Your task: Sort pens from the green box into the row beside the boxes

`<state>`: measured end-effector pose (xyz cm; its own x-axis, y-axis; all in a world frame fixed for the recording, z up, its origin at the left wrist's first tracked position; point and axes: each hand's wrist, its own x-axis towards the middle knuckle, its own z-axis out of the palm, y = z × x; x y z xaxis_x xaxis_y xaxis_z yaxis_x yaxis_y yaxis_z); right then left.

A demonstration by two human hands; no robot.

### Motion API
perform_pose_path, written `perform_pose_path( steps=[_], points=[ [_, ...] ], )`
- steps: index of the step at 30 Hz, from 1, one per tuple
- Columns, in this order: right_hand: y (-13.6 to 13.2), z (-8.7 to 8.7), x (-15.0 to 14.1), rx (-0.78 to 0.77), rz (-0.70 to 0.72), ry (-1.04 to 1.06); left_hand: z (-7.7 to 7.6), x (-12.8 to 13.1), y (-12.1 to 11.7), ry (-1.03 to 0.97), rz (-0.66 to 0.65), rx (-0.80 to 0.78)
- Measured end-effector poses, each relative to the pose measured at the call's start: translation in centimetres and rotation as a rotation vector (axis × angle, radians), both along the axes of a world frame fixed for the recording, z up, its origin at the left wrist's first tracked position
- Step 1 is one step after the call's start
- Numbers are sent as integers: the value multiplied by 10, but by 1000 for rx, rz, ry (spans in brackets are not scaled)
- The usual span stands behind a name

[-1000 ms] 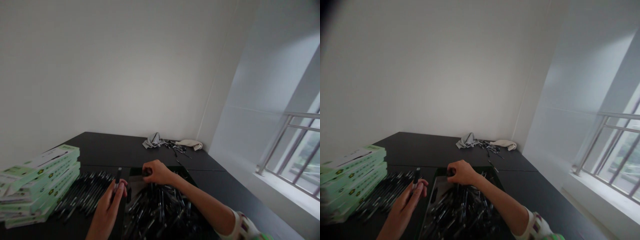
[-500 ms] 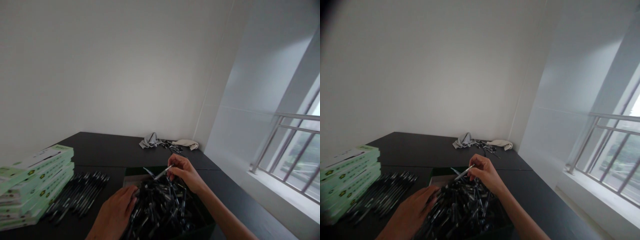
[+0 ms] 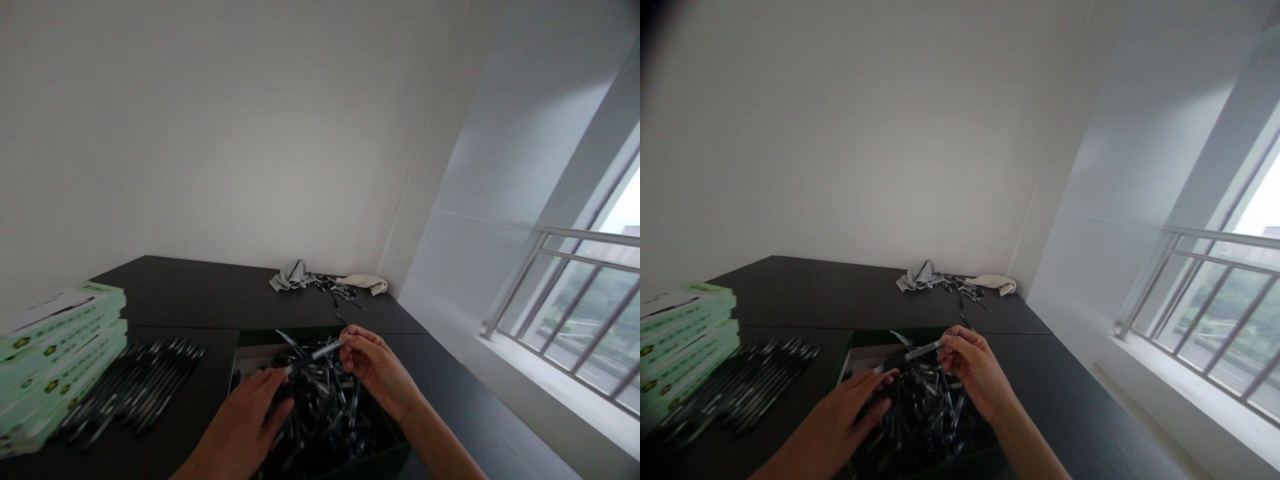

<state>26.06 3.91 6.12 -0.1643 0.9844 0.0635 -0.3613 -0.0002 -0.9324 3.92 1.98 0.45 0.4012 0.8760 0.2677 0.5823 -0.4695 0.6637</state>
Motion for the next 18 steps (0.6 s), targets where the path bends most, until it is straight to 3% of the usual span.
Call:
perform_pose_path(
  steps=[2,5,8,11,13,15,16,18],
  points=[
    [-3,-4,-8,-58,16,-3,10,-1,-2,-98,-24,-39],
    [-9,-8,-26,-107,91,-31,26,-5,-6,-522,-106,-184],
    [-12,-9,-43,-109,226,-126,36,-11,-9,-669,-3,-91],
    [-4,-9,-52,-45,387,-379,41,-21,-9,-636,147,35],
    [10,-10,-55,152,436,-697,43,-30,-7,-598,243,177],
    [27,-13,-58,474,422,-1091,43,-37,-5,-587,304,286],
    [37,-16,-62,628,412,-1268,43,-41,-3,-592,320,304],
    [54,-25,-71,787,428,-1453,40,-46,1,-603,334,258]
  ],
)
